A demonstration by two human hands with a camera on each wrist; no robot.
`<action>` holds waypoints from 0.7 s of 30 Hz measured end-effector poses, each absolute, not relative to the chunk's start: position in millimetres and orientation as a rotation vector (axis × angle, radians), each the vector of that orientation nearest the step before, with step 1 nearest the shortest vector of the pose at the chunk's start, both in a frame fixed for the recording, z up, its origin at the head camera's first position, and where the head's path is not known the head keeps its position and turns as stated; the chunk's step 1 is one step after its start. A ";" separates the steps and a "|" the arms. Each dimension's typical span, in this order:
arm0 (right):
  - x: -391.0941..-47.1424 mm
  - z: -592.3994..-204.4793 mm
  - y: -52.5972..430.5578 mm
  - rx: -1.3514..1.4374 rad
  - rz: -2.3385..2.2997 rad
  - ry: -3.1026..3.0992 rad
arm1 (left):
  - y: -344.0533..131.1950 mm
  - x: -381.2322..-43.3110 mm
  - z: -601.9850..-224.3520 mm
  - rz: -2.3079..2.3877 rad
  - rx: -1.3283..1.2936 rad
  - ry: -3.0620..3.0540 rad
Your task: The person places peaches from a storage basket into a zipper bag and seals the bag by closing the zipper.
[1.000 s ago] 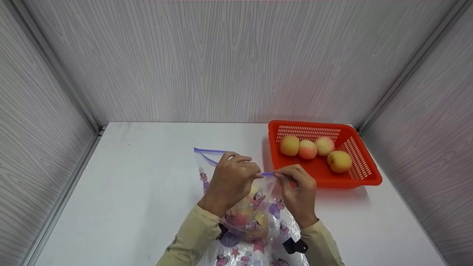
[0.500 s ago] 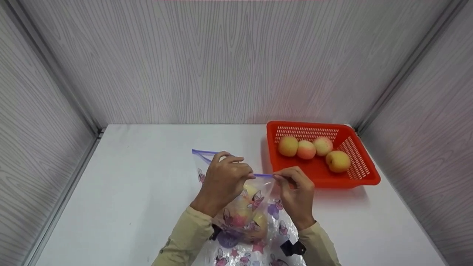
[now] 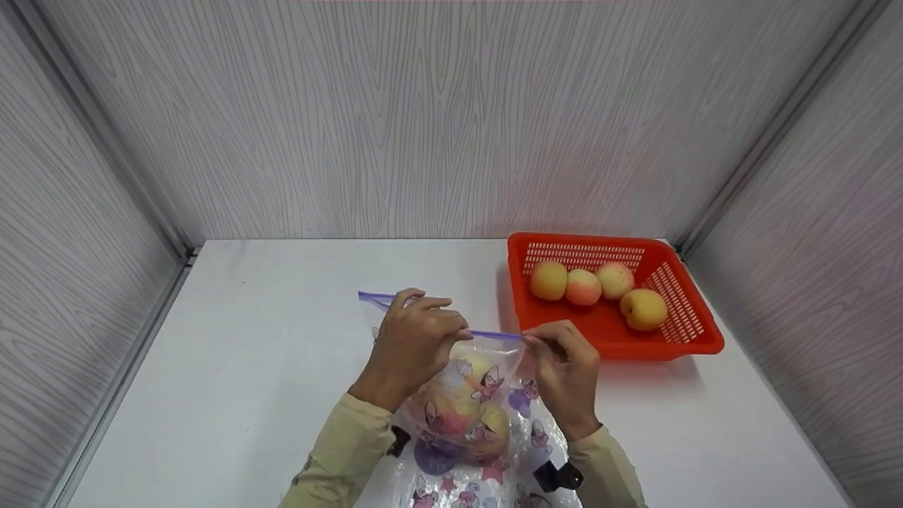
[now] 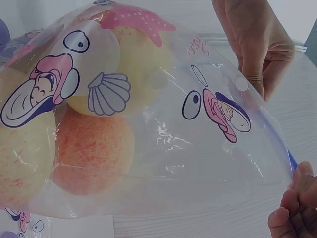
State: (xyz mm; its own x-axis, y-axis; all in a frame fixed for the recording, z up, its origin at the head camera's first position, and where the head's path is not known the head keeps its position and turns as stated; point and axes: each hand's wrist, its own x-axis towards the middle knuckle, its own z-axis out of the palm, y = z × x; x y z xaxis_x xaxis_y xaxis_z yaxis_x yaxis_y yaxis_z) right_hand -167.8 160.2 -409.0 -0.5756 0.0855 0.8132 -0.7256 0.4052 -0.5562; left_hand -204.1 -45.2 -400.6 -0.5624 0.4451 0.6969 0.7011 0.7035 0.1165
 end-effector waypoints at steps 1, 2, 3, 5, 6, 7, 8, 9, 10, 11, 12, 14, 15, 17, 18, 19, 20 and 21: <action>-167.9 -408.8 160.1 0.550 1.263 -1.850 | -47.1 -204.3 -400.3 -0.507 -0.868 -2.254; -168.2 -408.5 160.2 0.550 1.266 -1.849 | -49.3 -204.5 -399.9 -0.504 -0.866 -2.253; -168.4 -408.3 160.6 0.549 1.271 -1.849 | -52.0 -204.9 -399.9 -0.500 -0.861 -2.252; -169.0 -408.0 162.2 0.540 1.283 -1.850 | -58.4 -205.0 -399.2 -0.492 -0.843 -2.247; -169.2 -407.9 163.4 0.533 1.290 -1.850 | -62.0 -205.0 -399.2 -0.487 -0.831 -2.245; -169.5 -407.9 164.8 0.526 1.296 -1.851 | -65.6 -205.0 -399.2 -0.481 -0.818 -2.243; -169.7 -408.0 166.5 0.517 1.304 -1.852 | -69.2 -204.9 -399.2 -0.472 -0.806 -2.241; -169.9 -408.3 168.2 0.509 1.312 -1.854 | -72.5 -204.7 -399.1 -0.466 -0.796 -2.242; -170.0 -408.7 170.0 0.500 1.319 -1.855 | -75.5 -204.4 -398.8 -0.462 -0.790 -2.244; -170.2 -409.1 171.7 0.492 1.329 -1.854 | -78.1 -204.1 -398.4 -0.456 -0.785 -2.247; -170.4 -409.6 173.1 0.486 1.336 -1.855 | -80.5 -204.2 -398.4 -0.450 -0.778 -2.252; -170.7 -410.8 175.5 0.479 1.349 -1.855 | -84.9 -203.6 -397.9 -0.447 -0.769 -2.262; -170.8 -411.3 176.2 0.478 1.355 -1.855 | -87.2 -203.0 -397.7 -0.445 -0.762 -2.270; -171.1 -412.1 177.1 0.476 1.363 -1.855 | -91.7 -201.7 -397.3 -0.437 -0.743 -2.282; -171.3 -412.4 177.3 0.474 1.364 -1.857 | -94.1 -201.0 -397.1 -0.433 -0.734 -2.287; -171.4 -412.6 177.5 0.472 1.365 -1.859 | -96.6 -200.1 -396.7 -0.429 -0.727 -2.291; -171.6 -412.7 177.6 0.469 1.366 -1.860 | -99.0 -199.2 -396.3 -0.424 -0.719 -2.296; -171.9 -412.7 177.8 0.463 1.369 -1.859 | -101.6 -198.6 -396.0 -0.422 -0.712 -2.297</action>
State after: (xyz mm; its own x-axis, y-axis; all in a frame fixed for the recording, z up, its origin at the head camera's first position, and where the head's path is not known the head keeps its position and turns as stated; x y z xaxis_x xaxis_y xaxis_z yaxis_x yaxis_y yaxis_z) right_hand -171.9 177.8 -412.7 -0.6402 0.1468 0.7541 -0.6765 0.3574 -0.6439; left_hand -198.6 -101.6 -396.0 -0.6150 0.3729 0.6948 0.5956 0.7971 0.0994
